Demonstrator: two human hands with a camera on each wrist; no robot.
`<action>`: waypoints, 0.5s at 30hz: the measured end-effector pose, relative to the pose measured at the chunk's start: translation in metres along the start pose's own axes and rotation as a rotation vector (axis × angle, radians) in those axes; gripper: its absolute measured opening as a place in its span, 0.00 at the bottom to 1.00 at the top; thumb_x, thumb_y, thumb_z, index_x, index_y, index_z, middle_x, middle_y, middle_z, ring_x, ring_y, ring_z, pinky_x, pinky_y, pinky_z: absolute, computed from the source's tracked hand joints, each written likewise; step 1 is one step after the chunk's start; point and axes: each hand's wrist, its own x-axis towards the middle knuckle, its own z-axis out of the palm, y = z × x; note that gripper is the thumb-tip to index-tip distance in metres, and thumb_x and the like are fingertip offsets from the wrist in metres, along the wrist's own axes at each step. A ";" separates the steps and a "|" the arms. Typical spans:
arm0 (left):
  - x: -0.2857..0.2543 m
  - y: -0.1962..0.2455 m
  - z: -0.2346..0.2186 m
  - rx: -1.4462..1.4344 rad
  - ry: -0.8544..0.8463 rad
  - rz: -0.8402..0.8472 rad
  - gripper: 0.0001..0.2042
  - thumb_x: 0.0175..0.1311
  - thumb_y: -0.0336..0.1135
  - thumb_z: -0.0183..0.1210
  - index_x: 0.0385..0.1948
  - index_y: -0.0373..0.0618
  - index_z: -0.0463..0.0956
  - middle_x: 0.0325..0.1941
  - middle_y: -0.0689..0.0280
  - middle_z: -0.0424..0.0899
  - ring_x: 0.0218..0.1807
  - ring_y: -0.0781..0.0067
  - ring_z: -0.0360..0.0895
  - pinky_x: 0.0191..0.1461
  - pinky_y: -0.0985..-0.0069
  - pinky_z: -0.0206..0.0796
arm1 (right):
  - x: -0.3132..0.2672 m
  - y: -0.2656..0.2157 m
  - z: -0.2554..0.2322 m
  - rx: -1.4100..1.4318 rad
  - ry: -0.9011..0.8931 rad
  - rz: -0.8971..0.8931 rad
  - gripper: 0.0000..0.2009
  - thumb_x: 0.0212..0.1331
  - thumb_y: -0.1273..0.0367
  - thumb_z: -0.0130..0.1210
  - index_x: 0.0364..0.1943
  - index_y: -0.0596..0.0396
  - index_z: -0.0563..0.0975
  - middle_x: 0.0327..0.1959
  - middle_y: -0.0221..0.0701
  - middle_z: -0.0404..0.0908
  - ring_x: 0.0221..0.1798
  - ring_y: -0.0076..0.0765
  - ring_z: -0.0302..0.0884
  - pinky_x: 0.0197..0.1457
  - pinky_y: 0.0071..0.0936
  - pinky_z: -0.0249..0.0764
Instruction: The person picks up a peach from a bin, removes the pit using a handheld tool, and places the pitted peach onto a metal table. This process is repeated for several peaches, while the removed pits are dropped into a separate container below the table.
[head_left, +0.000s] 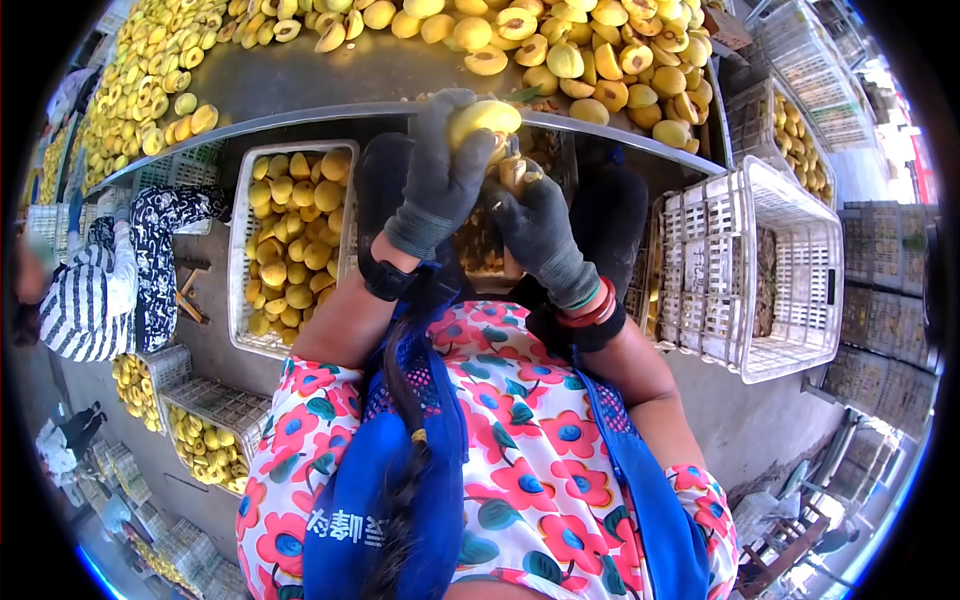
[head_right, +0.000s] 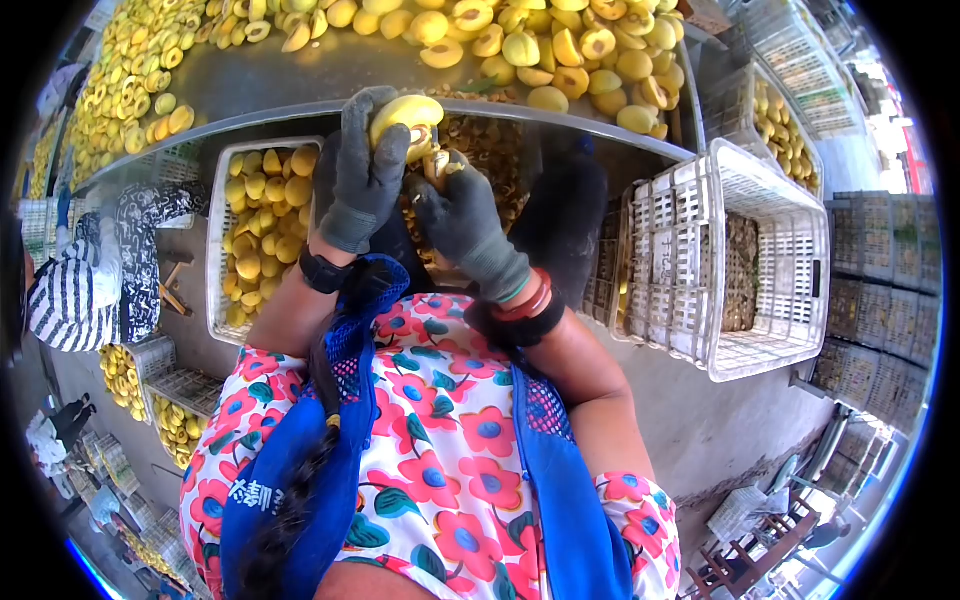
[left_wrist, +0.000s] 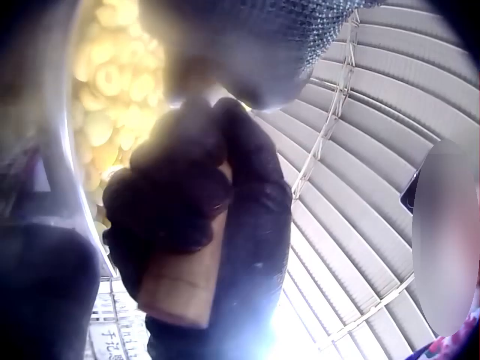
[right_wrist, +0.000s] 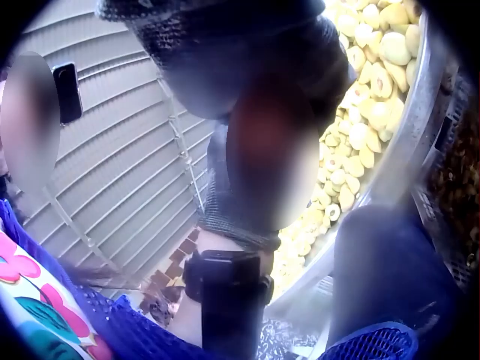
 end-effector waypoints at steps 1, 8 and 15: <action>-0.002 -0.003 0.003 -0.017 0.046 0.044 0.19 0.67 0.42 0.52 0.51 0.36 0.67 0.48 0.54 0.73 0.50 0.59 0.71 0.58 0.67 0.63 | 0.000 -0.003 0.001 0.077 -0.019 0.061 0.07 0.57 0.76 0.53 0.38 0.63 0.75 0.29 0.34 0.79 0.33 0.31 0.76 0.37 0.30 0.72; -0.006 0.000 0.002 -0.117 0.011 0.059 0.20 0.67 0.40 0.52 0.54 0.35 0.64 0.49 0.52 0.76 0.49 0.61 0.75 0.55 0.69 0.68 | 0.000 -0.017 0.003 0.140 -0.071 0.267 0.09 0.56 0.77 0.51 0.41 0.63 0.74 0.27 0.31 0.78 0.28 0.22 0.75 0.29 0.24 0.72; -0.009 0.004 0.000 -0.165 -0.018 0.028 0.20 0.67 0.37 0.52 0.54 0.34 0.64 0.49 0.53 0.75 0.48 0.61 0.76 0.55 0.69 0.68 | 0.004 -0.021 -0.003 0.151 -0.151 0.412 0.08 0.54 0.78 0.51 0.38 0.63 0.75 0.28 0.36 0.80 0.31 0.30 0.78 0.35 0.30 0.74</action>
